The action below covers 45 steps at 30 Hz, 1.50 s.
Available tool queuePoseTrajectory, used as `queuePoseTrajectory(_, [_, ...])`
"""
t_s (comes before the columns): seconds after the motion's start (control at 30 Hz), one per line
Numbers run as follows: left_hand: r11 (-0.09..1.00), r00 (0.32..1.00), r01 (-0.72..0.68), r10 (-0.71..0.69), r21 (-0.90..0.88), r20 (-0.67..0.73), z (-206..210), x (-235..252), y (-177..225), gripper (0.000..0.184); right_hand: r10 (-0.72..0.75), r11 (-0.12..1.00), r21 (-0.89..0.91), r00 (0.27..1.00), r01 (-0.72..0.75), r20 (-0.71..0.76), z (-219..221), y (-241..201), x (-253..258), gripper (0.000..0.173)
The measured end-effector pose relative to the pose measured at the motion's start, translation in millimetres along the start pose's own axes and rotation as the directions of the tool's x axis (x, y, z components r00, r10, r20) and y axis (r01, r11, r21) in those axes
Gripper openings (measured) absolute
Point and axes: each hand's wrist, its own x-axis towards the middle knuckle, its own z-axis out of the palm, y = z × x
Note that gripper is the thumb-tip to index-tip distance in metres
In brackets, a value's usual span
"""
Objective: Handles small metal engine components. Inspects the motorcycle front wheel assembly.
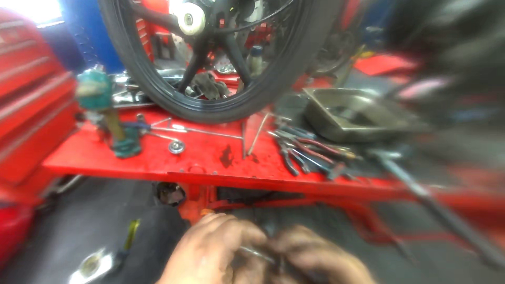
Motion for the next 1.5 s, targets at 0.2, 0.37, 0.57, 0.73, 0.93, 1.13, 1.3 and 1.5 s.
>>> queuePoseTrajectory(0.2, [0.999,0.998,0.013,-0.010,-0.039,0.061,-2,1,-1,0.015,-0.039,0.999,-0.008,0.999,0.038,-0.032,2,4,0,0.031])
queuePoseTrajectory(0.37, [0.998,0.996,0.016,-0.012,-0.058,0.083,-1,0,-2,0.013,-0.054,0.998,-0.019,0.998,0.054,-0.039,3,7,-1,0.029])
queuePoseTrajectory(0.57, [0.996,0.996,0.084,-0.083,-0.024,0.043,4,-1,-7,0.013,0.166,0.982,0.096,0.985,-0.160,-0.052,7,4,-1,0.029])
queuePoseTrajectory(0.73, [0.884,0.932,0.298,-0.350,-0.359,-0.089,13,-9,-25,0.027,0.737,0.444,0.819,0.668,-0.364,-0.103,10,6,6,0.029])
queuePoseTrajectory(0.93, [0.774,0.926,0.354,-0.369,-0.525,0.080,35,-17,-15,0.029,0.650,0.615,0.724,0.721,-0.312,-0.241,22,19,0,0.037])
queuePoseTrajectory(1.13, [0.672,0.889,0.453,-0.295,-0.586,0.350,38,-12,-10,0.024,0.392,0.883,0.367,0.891,-0.293,-0.231,27,20,-6,0.049])
queuePoseTrajectory(1.3, [0.855,0.913,0.406,-0.370,-0.321,0.169,35,-8,-1,0.023,0.297,0.884,0.382,0.955,-0.271,-0.009,12,26,-13,0.055])
queuePoseTrajectory(1.5, [0.886,0.939,0.343,-0.310,-0.312,0.150,25,-5,6,0.031,0.199,0.978,0.103,0.954,-0.180,-0.224,0,28,-16,0.022])
